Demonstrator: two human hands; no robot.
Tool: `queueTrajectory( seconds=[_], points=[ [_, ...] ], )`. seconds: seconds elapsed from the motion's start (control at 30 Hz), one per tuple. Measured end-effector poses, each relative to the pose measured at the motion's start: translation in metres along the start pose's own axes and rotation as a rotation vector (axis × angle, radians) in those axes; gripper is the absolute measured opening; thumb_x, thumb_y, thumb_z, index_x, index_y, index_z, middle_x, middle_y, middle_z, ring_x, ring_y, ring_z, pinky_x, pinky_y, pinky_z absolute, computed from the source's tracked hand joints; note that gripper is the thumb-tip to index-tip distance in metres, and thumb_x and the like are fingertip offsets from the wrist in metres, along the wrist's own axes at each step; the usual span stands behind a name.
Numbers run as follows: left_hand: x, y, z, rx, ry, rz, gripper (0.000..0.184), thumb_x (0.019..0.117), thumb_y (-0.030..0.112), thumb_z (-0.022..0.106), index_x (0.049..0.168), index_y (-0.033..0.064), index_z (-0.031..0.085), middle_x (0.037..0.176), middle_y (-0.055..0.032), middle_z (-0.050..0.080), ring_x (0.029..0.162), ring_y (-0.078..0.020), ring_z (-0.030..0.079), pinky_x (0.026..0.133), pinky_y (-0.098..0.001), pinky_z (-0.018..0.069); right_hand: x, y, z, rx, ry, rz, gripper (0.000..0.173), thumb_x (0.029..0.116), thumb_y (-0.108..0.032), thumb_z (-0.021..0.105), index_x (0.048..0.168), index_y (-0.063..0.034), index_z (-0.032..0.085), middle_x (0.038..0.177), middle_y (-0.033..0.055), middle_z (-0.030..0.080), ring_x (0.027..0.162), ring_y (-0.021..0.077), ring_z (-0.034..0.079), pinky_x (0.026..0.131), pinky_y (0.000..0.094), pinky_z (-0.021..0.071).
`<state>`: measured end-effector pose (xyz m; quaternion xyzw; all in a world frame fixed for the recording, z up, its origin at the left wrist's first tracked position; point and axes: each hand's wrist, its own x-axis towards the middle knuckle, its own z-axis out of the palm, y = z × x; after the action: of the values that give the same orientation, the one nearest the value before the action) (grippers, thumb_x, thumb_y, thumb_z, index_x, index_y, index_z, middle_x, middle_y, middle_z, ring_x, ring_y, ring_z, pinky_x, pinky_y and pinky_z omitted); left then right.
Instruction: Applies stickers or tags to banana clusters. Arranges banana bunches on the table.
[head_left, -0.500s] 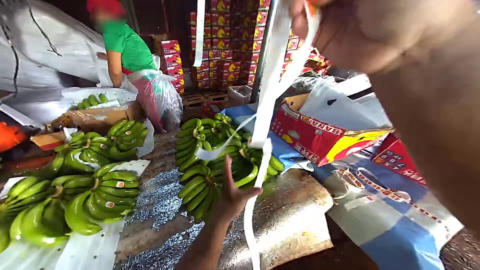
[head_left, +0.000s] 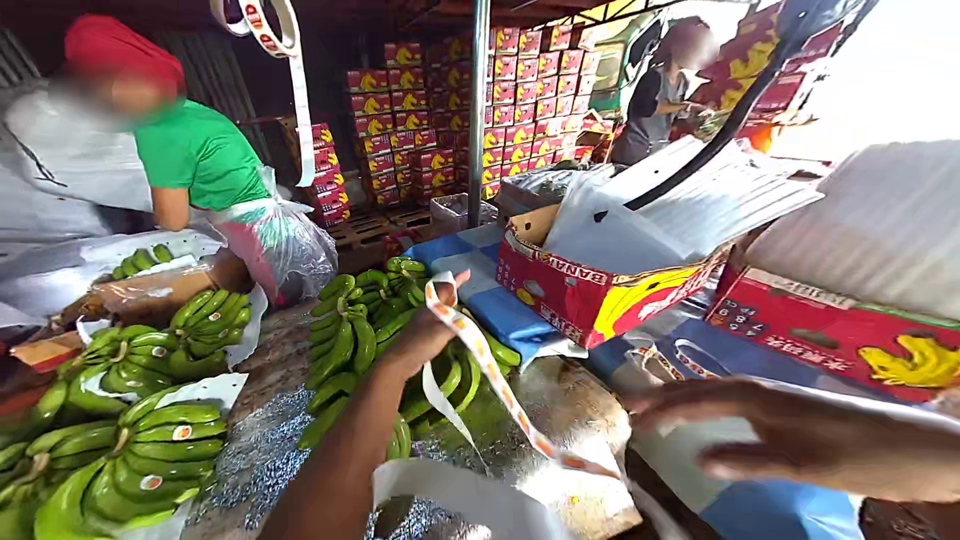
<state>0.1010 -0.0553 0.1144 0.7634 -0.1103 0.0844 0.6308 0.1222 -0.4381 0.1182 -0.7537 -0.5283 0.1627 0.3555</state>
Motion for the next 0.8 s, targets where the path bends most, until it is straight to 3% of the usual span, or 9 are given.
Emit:
queueTrajectory(
  seconds=[0.07,0.17,0.23,0.3,0.4,0.53,0.6,0.7,0.8],
  points=[
    [0.010,0.016,0.002,0.212,0.005,0.007,0.067,0.0938,0.003,0.054,0.158,0.0074,0.038,0.156,-0.0177,0.041,0.139,-0.0236,0.045,0.112,-0.0422,0.0420,0.020,0.004,0.017,-0.031,0.240,0.178,0.036,0.0966,-0.026,0.066,0.129,-0.0097,0.069,0.132,0.0049,0.067,0.118,0.0148,0.065,0.099,0.0381,0.0554],
    [0.021,0.045,0.030,0.834,0.056,0.090,0.064,0.0966,0.005,0.056,0.159,0.0103,0.039,0.141,-0.0223,0.051,0.133,-0.0392,0.047,0.107,-0.0618,0.0399,0.063,0.008,0.044,0.207,0.521,0.046,0.039,0.0966,-0.038,0.066,0.123,-0.0089,0.066,0.139,0.0018,0.061,0.125,0.0085,0.060,0.103,0.0280,0.0527],
    [0.018,0.059,0.051,1.054,-0.030,0.203,0.065,0.0948,0.009,0.062,0.157,0.0107,0.042,0.135,-0.0190,0.057,0.129,-0.0397,0.050,0.102,-0.0628,0.0406,0.093,0.012,0.064,0.455,0.624,-0.084,0.030,0.0926,-0.031,0.072,0.111,-0.0097,0.063,0.139,0.0029,0.061,0.131,0.0111,0.056,0.107,0.0304,0.0495],
    [0.013,0.070,0.066,1.106,-0.150,0.310,0.060,0.0964,0.016,0.063,0.154,0.0108,0.047,0.130,-0.0146,0.061,0.123,-0.0347,0.053,0.098,-0.0578,0.0413,0.117,0.013,0.077,0.743,0.737,-0.120,0.020,0.0891,-0.008,0.071,0.100,-0.0116,0.055,0.118,0.0003,0.072,0.114,0.0087,0.066,0.098,0.0288,0.0545],
    [0.011,0.067,0.068,1.040,-0.189,0.531,0.041,0.0970,0.010,0.060,0.138,0.0119,0.066,0.110,-0.0092,0.066,0.105,-0.0268,0.058,0.088,-0.0493,0.0432,0.128,0.015,0.081,0.890,0.878,-0.045,0.026,0.0884,0.009,0.062,0.096,-0.0119,0.049,0.093,-0.0021,0.074,0.090,0.0063,0.071,0.084,0.0256,0.0583],
    [0.007,0.076,0.069,1.046,-0.294,0.295,0.040,0.0955,0.001,0.063,0.132,0.0147,0.071,0.105,-0.0092,0.069,0.102,-0.0245,0.062,0.094,-0.0515,0.0418,0.124,0.026,0.084,0.696,0.931,-0.064,0.024,0.0907,0.002,0.065,0.103,-0.0094,0.047,0.105,-0.0003,0.072,0.102,0.0069,0.070,0.091,0.0260,0.0568],
    [0.006,0.083,0.072,0.861,-0.379,0.136,0.036,0.0956,0.001,0.062,0.128,0.0121,0.072,0.105,-0.0066,0.067,0.097,-0.0171,0.062,0.090,-0.0424,0.0477,0.123,0.029,0.088,0.561,0.918,-0.101,0.025,0.0885,0.000,0.070,0.102,-0.0083,0.051,0.103,-0.0008,0.070,0.099,0.0058,0.069,0.089,0.0251,0.0582],
    [0.010,0.082,0.066,0.388,-0.399,0.147,0.037,0.0929,-0.005,0.057,0.128,0.0023,0.068,0.111,-0.0080,0.071,0.089,-0.0093,0.066,0.078,-0.0277,0.0575,0.112,0.032,0.098,0.553,0.804,-0.114,0.022,0.0885,0.003,0.069,0.102,-0.0068,0.055,0.096,-0.0013,0.075,0.086,0.0072,0.073,0.080,0.0255,0.0609],
    [0.023,0.078,0.048,0.129,-0.220,0.169,0.041,0.0944,-0.001,0.047,0.132,0.0014,0.063,0.112,-0.0043,0.069,0.093,-0.0079,0.066,0.080,-0.0261,0.0570,0.090,0.043,0.113,0.763,0.618,-0.253,0.036,0.0943,-0.002,0.066,0.122,-0.0131,0.046,0.114,0.0027,0.075,0.091,0.0174,0.076,0.081,0.0321,0.0638]
  ],
)
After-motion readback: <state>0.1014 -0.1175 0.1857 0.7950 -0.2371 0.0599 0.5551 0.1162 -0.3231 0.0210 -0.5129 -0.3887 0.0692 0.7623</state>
